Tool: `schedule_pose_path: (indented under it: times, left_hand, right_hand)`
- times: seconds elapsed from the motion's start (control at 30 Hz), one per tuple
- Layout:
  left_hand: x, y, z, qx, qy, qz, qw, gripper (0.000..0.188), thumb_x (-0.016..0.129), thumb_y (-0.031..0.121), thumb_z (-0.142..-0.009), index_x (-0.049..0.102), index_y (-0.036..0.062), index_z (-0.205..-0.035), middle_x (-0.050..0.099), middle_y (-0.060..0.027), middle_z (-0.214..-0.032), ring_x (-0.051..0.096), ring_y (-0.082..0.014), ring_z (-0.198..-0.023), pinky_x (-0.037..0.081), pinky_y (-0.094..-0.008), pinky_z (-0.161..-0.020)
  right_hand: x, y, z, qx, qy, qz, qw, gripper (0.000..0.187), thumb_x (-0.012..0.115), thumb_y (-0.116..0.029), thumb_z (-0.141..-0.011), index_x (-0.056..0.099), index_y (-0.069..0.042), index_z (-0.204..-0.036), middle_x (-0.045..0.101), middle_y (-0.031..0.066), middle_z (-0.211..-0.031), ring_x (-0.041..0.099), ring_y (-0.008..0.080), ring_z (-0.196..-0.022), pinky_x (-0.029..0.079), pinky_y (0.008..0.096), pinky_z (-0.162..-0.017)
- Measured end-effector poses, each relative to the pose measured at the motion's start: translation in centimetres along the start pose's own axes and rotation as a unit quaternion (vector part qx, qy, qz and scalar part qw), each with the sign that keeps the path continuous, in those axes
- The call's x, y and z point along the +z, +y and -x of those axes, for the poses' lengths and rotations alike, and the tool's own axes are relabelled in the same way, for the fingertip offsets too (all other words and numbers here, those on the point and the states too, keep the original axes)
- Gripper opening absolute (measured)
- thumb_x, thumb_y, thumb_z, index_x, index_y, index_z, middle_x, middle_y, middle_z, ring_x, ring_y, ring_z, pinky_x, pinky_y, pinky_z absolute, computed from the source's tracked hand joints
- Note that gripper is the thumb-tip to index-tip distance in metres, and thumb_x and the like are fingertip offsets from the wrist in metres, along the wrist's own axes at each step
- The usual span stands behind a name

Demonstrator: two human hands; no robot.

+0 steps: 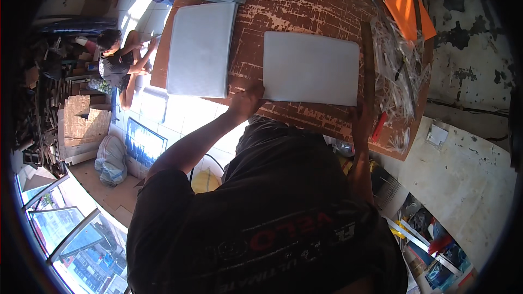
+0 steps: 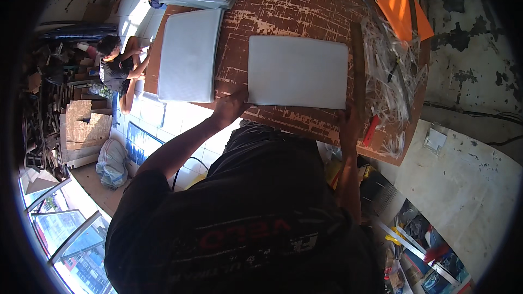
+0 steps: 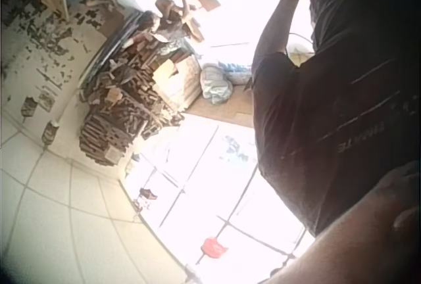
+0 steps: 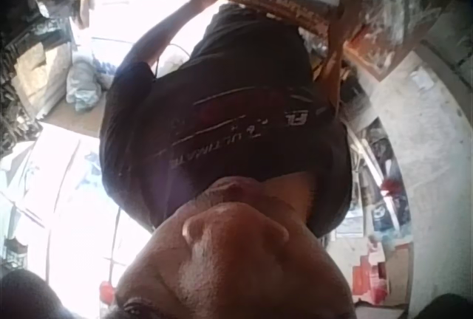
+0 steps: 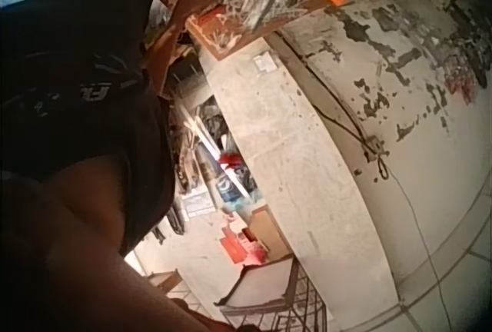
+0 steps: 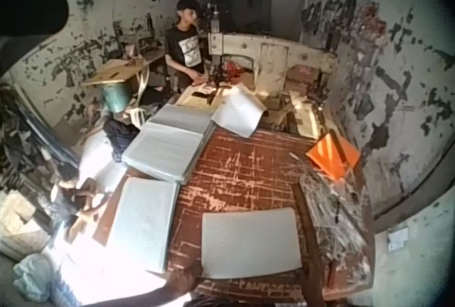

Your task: The person aligns a wooden ruler on a white sheet and draws a line along the edge using a marker. They then pick up the sheet, fold it slightly, and place it on a stack before repeating the process on another sheet.

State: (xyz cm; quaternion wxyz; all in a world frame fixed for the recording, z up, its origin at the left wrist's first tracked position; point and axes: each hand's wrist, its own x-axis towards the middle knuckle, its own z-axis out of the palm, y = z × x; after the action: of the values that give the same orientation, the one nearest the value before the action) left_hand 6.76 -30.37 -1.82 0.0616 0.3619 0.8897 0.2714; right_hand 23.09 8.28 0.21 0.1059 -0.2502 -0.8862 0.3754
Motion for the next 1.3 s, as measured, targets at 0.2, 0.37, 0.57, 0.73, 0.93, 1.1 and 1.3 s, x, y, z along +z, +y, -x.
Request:
schedule_pose_path:
  times: [0.2, 0.37, 0.57, 0.73, 0.93, 1.1, 1.3]
  left_hand:
    - [0.3, 0.4, -0.5, -0.035, -0.015, 0.045, 0.998, 0.028, 0.075, 0.025, -0.092, 0.063, 0.0059, -0.109, 0.07, -0.0135, -0.096, 0.073, -0.0329, -0.086, 0.059, -0.0405, -0.071]
    - [-2.3, 1.4, -1.4, -0.182, -0.114, 0.152, 0.965, 0.032, 0.075, 0.024, -0.092, 0.066, 0.0003, -0.111, 0.072, -0.0145, -0.091, 0.073, -0.0286, -0.083, 0.058, -0.0388, -0.073]
    - [-2.5, 1.0, -1.8, -0.306, -0.119, 0.363, 0.872, 0.015, 0.067, 0.013, -0.096, 0.068, -0.0007, -0.102, 0.071, -0.0102, -0.079, 0.072, -0.0146, -0.07, 0.055, -0.0267, -0.058]
    - [-2.6, 0.8, -2.2, -0.325, -0.132, 0.357, 0.866, 0.017, 0.065, 0.015, -0.099, 0.067, -0.0018, -0.101, 0.074, -0.0139, -0.087, 0.076, -0.0187, -0.075, 0.061, -0.0289, -0.058]
    - [-1.7, 0.4, -1.9, -0.316, -0.105, 0.394, 0.857, 0.017, 0.066, 0.015, -0.099, 0.068, -0.0015, -0.1, 0.075, -0.0143, -0.085, 0.076, -0.02, -0.075, 0.061, -0.0284, -0.062]
    - [-1.8, 0.4, -2.0, -0.318, -0.094, 0.397, 0.856, 0.017, 0.064, 0.014, -0.098, 0.067, -0.003, -0.102, 0.074, -0.015, -0.084, 0.076, -0.0198, -0.074, 0.061, -0.0275, -0.061]
    - [-1.8, 0.5, -2.2, -0.303, -0.096, 0.398, 0.861, 0.017, 0.064, 0.013, -0.098, 0.067, -0.0037, -0.101, 0.074, -0.0149, -0.083, 0.075, -0.0191, -0.073, 0.06, -0.0269, -0.061]
  right_hand:
    - [0.4, 1.9, -0.1, -0.007, 0.005, 0.046, 0.999, 0.043, 0.071, -0.012, -0.093, 0.061, -0.005, -0.135, 0.069, 0.0109, -0.106, 0.067, 0.0218, -0.092, 0.054, 0.0362, -0.083]
    - [-0.1, -0.3, 0.0, 0.021, 0.01, 0.028, 0.999, 0.042, 0.074, -0.009, -0.09, 0.063, -0.006, -0.13, 0.07, 0.0104, -0.094, 0.068, 0.0235, -0.083, 0.054, 0.0375, -0.08]
    - [0.0, 1.5, -0.2, 0.063, -0.011, -0.103, 0.993, 0.036, 0.073, -0.014, -0.092, 0.063, -0.005, -0.126, 0.069, 0.0089, -0.092, 0.068, 0.0185, -0.084, 0.056, 0.0346, -0.076]
    - [-0.5, 0.5, -0.1, 0.105, 0.008, -0.108, 0.989, 0.023, 0.068, -0.015, -0.098, 0.065, -0.002, -0.116, 0.067, 0.0086, -0.091, 0.066, 0.0156, -0.077, 0.056, 0.0291, -0.064]
    - [0.3, 0.5, -0.3, 0.138, 0.051, -0.112, 0.983, 0.017, 0.069, -0.017, -0.098, 0.068, -0.002, -0.105, 0.066, 0.0075, -0.086, 0.063, 0.0139, -0.068, 0.054, 0.0302, -0.059]
    - [1.3, 0.6, -0.6, 0.119, 0.081, -0.11, 0.983, 0.016, 0.069, -0.018, -0.098, 0.068, -0.002, -0.101, 0.063, 0.0038, -0.075, 0.059, 0.0104, -0.062, 0.049, 0.0283, -0.055]
    - [2.3, 2.2, -0.4, 0.082, 0.123, -0.111, 0.983, 0.016, 0.071, -0.018, -0.097, 0.068, -0.002, -0.095, 0.06, 0.0016, -0.071, 0.055, 0.0076, -0.059, 0.046, 0.0269, -0.053]
